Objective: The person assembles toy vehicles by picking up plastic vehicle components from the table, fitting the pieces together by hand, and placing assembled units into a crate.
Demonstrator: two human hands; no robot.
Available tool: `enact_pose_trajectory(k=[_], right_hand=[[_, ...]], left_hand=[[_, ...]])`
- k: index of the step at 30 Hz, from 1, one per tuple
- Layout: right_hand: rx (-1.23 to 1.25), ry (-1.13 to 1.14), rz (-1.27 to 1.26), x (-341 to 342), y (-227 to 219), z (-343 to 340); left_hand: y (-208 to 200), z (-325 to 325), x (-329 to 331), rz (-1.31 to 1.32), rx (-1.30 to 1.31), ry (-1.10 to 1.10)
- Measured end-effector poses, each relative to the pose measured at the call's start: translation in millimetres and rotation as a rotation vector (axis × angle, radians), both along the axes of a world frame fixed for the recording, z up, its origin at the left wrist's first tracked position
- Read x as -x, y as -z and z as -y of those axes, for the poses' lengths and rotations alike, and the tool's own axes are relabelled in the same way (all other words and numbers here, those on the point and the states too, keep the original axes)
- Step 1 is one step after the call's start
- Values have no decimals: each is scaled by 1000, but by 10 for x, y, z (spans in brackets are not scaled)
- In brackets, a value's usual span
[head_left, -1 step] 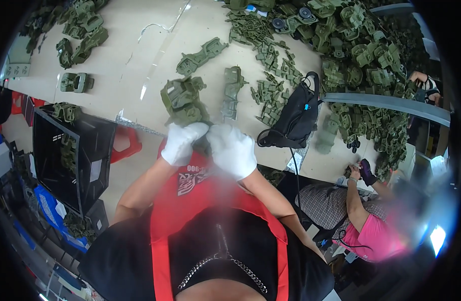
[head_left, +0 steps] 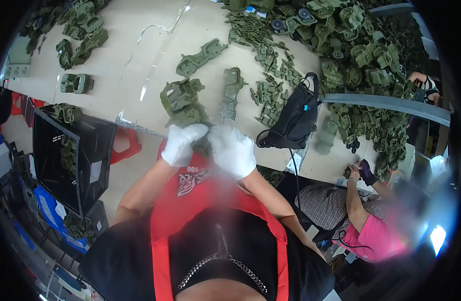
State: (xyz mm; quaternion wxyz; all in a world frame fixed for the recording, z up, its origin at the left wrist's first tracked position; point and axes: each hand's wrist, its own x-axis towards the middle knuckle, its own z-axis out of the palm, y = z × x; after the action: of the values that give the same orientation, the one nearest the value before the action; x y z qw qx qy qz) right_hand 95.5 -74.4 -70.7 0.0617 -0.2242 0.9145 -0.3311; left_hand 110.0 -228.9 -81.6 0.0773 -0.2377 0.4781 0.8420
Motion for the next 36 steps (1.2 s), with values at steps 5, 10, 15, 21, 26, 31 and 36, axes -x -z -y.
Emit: enact_pose_trajectory(k=[5, 10, 15, 21, 26, 31, 36], right_hand=[[55, 98, 146, 13, -150, -43], [72, -185, 522, 684, -328, -412], [111, 109, 210, 865, -326, 13], [449, 207, 630, 867, -104, 161], [455, 376, 528, 1080, 1321, -475], [-238, 509, 245, 858, 1330, -43], [-710, 111, 55, 568, 961, 241]], left_hand=[[48, -21, 40, -21, -205, -4], [152, -163, 46, 106, -66, 52], [114, -208, 40, 67, 11, 204], [198, -51, 0, 11, -72, 99], [322, 297, 123, -68, -171, -90], [188, 499, 9, -65, -220, -117], [355, 526, -52, -89, -300, -165]])
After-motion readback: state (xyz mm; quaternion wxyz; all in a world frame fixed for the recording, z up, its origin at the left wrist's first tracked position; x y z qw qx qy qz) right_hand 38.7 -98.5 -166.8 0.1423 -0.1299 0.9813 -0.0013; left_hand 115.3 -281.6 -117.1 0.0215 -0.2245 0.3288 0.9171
